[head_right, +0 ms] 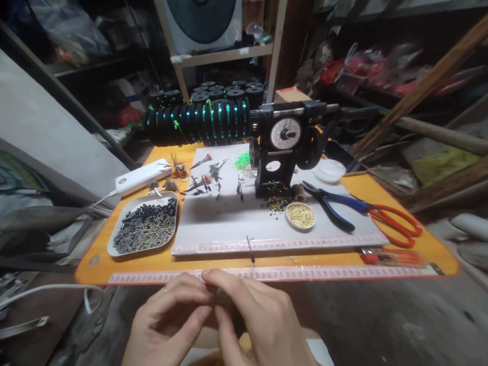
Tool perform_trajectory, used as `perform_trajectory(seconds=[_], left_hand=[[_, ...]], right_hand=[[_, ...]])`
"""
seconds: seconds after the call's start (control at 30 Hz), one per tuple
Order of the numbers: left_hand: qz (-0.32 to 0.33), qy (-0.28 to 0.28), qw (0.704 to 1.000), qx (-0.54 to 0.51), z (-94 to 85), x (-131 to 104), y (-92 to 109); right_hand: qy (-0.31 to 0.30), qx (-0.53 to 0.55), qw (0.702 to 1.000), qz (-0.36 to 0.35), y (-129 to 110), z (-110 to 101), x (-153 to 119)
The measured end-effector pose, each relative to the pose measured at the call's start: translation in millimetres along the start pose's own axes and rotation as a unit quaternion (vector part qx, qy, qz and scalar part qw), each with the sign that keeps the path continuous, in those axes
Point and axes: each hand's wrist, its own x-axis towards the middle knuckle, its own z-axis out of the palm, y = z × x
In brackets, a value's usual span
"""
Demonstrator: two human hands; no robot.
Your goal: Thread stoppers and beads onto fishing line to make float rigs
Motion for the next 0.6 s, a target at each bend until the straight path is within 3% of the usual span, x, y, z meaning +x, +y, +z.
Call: perform_trajectory(seconds=[0.13,0.37,0.6], left_hand=[[0.030,-0.049,0.997,0.056,-1.8,1.8,-1.8],[-0.103,0.101,0.987,-0.063,8.1,-0.7,0.7],[-0.141,0.112,0.974,-0.137,12.0,-3.5,-5.8]], right_hand=[[-0.008,-0.026,0.999,-0.018,2.7,1.4,-1.5],[-0.020,0.000,1.000,0.015,8.3,1.9,-8.6],[0.029,0.003,0.998,-0.052,14.9,7.2,-7.3]])
